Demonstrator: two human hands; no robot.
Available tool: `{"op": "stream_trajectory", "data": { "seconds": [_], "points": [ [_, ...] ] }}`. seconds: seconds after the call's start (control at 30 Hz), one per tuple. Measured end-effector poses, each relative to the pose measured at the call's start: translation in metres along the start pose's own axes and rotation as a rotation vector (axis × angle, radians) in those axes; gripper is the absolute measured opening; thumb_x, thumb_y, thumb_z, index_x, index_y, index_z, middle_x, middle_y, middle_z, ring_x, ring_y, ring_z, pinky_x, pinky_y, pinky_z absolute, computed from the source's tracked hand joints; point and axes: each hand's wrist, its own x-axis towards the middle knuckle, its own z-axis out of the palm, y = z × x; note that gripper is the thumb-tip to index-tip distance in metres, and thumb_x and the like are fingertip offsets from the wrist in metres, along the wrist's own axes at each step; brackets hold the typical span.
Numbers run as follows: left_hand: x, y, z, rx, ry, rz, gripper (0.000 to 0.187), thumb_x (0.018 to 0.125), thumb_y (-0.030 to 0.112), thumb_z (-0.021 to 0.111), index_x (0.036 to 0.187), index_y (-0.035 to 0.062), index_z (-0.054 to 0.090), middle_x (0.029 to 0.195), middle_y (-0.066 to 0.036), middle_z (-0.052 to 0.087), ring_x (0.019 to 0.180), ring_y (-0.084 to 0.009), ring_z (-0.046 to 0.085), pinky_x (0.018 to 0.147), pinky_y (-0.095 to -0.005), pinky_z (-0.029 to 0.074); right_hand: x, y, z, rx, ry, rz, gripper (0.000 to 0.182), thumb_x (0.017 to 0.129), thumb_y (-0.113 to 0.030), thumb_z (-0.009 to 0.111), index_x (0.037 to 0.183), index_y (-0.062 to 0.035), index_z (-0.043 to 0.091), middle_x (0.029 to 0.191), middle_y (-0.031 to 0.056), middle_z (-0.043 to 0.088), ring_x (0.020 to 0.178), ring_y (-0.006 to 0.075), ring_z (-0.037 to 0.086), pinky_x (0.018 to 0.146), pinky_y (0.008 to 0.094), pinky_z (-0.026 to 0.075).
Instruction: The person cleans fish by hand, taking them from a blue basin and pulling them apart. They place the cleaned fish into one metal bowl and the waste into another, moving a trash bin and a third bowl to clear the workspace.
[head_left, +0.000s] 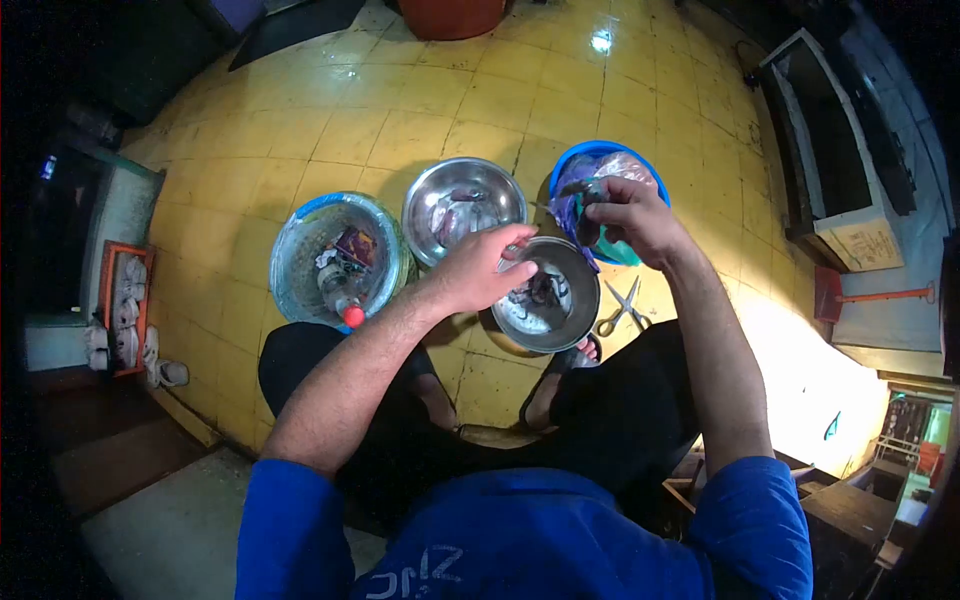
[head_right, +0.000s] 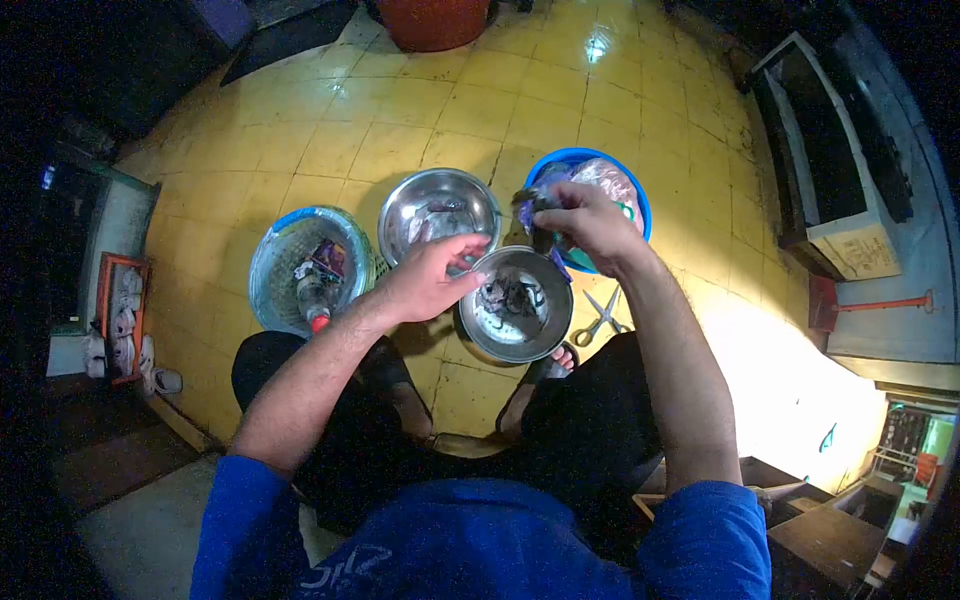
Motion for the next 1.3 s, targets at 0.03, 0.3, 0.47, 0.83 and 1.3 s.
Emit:
{"op": "stream_trajectory", "data": {
  "seconds": [0.03, 0.3, 0.47, 0.83, 1.3],
  "points": [
    [0.000, 0.000, 0.003, -0.006, 0.018, 0.048, 0.053, 0.090, 0.023, 0.066, 0.135, 0.0012, 0.047, 0.125, -0.017, 0.060, 0.111, -0.0261, 0.061, 0.092, -0.0382, 0.051, -0.004, 0.000, 0.008, 0.113, -0.072, 0.001, 0.021, 0.085, -0.009, 0.066, 0.104, -0.0042, 0.059, 0.087, 0.0029, 0.063, 0.078, 0.0126, 0.062, 0.068, 0.0285, 0.050],
    [0.001, 0.001, 0.018, -0.055, 0.013, 0.050, 0.051, 0.093, 0.023, 0.064, 0.133, -0.0010, 0.044, 0.120, -0.016, 0.061, 0.110, -0.0246, 0.061, 0.091, -0.0357, 0.050, 0.000, 0.011, 0.042, 0.122, -0.292, 0.008, 0.021, 0.081, -0.001, 0.070, 0.098, -0.0006, 0.059, 0.086, 0.0043, 0.063, 0.073, 0.0137, 0.064, 0.066, 0.0269, 0.055],
    [0.002, 0.012, 0.018, -0.020, -0.186, -0.070, 0.045, 0.094, 0.023, 0.062, 0.127, -0.0026, 0.045, 0.110, -0.014, 0.063, 0.101, -0.0229, 0.062, 0.088, -0.0356, 0.049, -0.007, -0.004, 0.045, -0.397, -0.340, 0.004, 0.012, 0.084, -0.006, 0.072, 0.089, -0.0003, 0.063, 0.075, 0.0025, 0.064, 0.067, 0.0104, 0.063, 0.058, 0.0272, 0.053],
    [-0.003, -0.018, 0.037, 0.146, -0.122, 0.035, 0.035, 0.098, 0.022, 0.053, 0.120, -0.0040, 0.046, 0.108, -0.028, 0.060, 0.108, -0.0427, 0.059, 0.090, -0.0468, 0.047, -0.006, -0.005, 0.048, -0.637, -0.161, -0.204, 0.011, 0.081, -0.008, 0.068, 0.087, 0.0010, 0.065, 0.067, 0.0089, 0.066, 0.059, 0.0137, 0.066, 0.055, 0.0313, 0.053],
    [0.003, -0.020, 0.017, 0.203, 0.090, 0.044, 0.034, 0.086, 0.005, 0.062, 0.115, -0.0028, 0.047, 0.107, -0.024, 0.061, 0.107, -0.0396, 0.060, 0.089, -0.0442, 0.048, -0.004, 0.007, 0.033, -0.747, -0.158, -0.330, 0.018, 0.079, -0.011, 0.068, 0.096, -0.0039, 0.069, 0.090, 0.0164, 0.071, 0.086, 0.0311, 0.069, 0.077, 0.0390, 0.055]
  ]
}}
